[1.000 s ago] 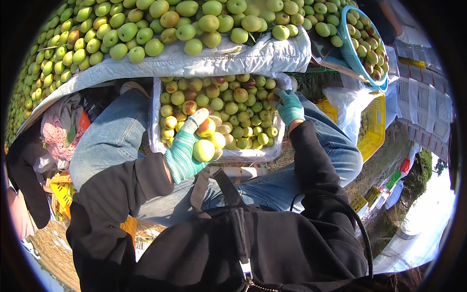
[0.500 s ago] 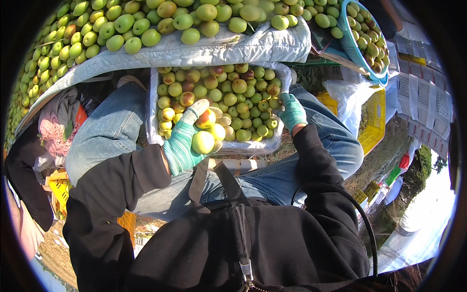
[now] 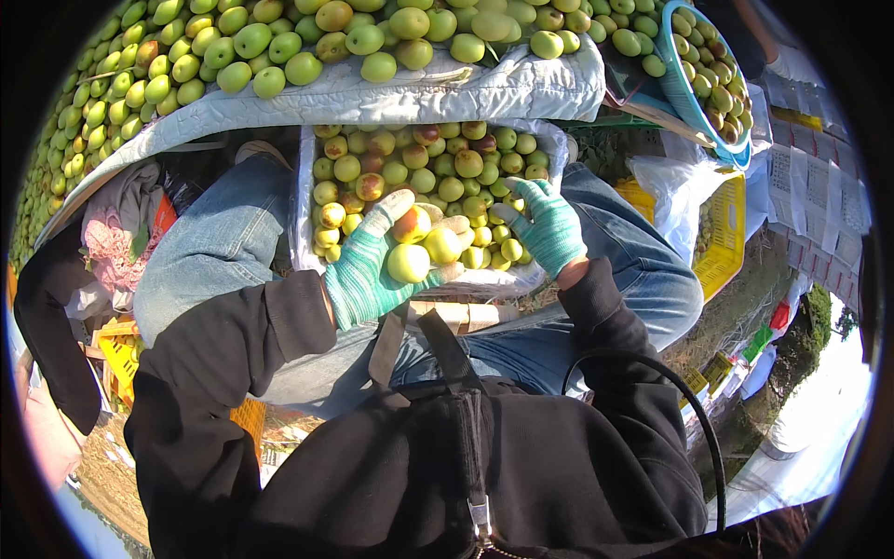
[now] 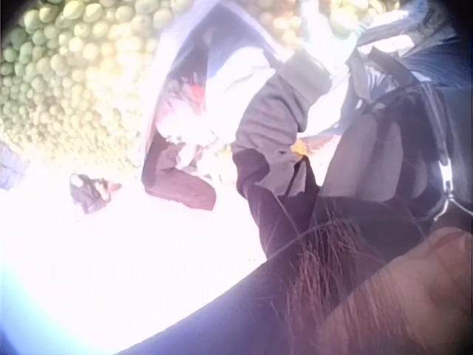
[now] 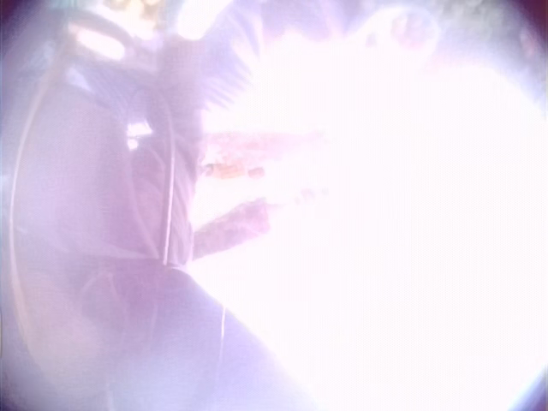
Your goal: The person picks green apples from a large pile, inspects them by turning them over, and places them into a white crate on their lap. They repeatedly transfer apples from the pile to the crate using both hands.
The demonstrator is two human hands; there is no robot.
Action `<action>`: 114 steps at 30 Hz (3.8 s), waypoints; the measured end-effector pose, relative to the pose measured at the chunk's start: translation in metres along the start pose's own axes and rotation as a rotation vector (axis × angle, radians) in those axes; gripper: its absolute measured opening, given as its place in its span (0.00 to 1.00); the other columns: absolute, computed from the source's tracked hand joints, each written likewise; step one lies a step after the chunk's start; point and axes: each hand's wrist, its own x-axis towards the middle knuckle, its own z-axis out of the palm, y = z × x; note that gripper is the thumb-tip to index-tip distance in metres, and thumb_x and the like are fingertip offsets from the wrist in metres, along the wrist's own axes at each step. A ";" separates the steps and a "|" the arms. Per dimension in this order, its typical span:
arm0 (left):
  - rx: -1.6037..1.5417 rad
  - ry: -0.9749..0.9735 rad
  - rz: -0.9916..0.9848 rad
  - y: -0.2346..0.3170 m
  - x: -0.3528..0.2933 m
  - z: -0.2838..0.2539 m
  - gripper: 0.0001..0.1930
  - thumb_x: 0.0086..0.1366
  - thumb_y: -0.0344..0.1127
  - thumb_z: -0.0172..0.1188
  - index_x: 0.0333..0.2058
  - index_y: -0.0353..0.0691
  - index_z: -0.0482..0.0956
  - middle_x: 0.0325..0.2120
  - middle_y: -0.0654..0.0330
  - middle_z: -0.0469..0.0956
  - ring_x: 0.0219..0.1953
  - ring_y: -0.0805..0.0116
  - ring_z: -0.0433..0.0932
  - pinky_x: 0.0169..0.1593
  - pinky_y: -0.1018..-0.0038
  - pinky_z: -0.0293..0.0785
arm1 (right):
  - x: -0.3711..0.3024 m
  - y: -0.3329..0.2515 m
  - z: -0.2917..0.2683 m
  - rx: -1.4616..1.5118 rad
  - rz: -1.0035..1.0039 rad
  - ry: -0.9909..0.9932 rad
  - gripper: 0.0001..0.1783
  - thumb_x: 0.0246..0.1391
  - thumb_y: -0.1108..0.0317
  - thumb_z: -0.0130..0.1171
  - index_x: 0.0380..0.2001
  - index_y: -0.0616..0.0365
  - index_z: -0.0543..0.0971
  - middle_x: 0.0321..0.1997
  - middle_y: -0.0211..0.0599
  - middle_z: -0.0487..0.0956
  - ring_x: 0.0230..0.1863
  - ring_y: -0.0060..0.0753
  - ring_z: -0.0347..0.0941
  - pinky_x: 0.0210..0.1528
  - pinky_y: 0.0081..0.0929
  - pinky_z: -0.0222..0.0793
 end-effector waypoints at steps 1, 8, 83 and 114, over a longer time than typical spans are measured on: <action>-0.009 0.014 0.006 0.000 -0.001 -0.002 0.23 0.64 0.51 0.56 0.46 0.37 0.71 0.54 0.46 0.68 0.54 0.47 0.71 0.53 0.50 0.73 | -0.010 -0.021 -0.007 0.286 -0.034 -0.017 0.27 0.45 0.62 0.69 0.48 0.58 0.75 0.37 0.35 0.76 0.28 0.29 0.72 0.35 0.25 0.70; 0.212 0.054 0.021 -0.002 0.003 -0.013 0.25 0.68 0.52 0.49 0.55 0.40 0.65 0.49 0.52 0.72 0.50 0.57 0.75 0.53 0.57 0.75 | -0.024 -0.081 -0.007 0.647 -0.027 -0.126 0.27 0.44 0.67 0.67 0.49 0.59 0.71 0.45 0.44 0.73 0.45 0.43 0.73 0.47 0.31 0.70; 0.609 0.382 -0.114 -0.026 -0.002 -0.042 0.17 0.67 0.46 0.50 0.45 0.40 0.74 0.37 0.64 0.75 0.36 0.74 0.76 0.39 0.76 0.76 | 0.080 -0.010 0.075 -0.181 0.007 -0.017 0.14 0.45 0.61 0.64 0.37 0.48 0.76 0.35 0.32 0.80 0.39 0.43 0.74 0.41 0.36 0.71; 2.249 -0.557 -0.009 -0.053 -0.014 -0.070 0.14 0.65 0.29 0.44 0.47 0.35 0.71 0.43 0.58 0.69 0.49 0.63 0.68 0.55 0.74 0.64 | 0.005 -0.026 0.076 0.606 0.213 -0.208 0.24 0.44 0.75 0.67 0.46 0.57 0.72 0.42 0.33 0.76 0.44 0.23 0.72 0.46 0.22 0.71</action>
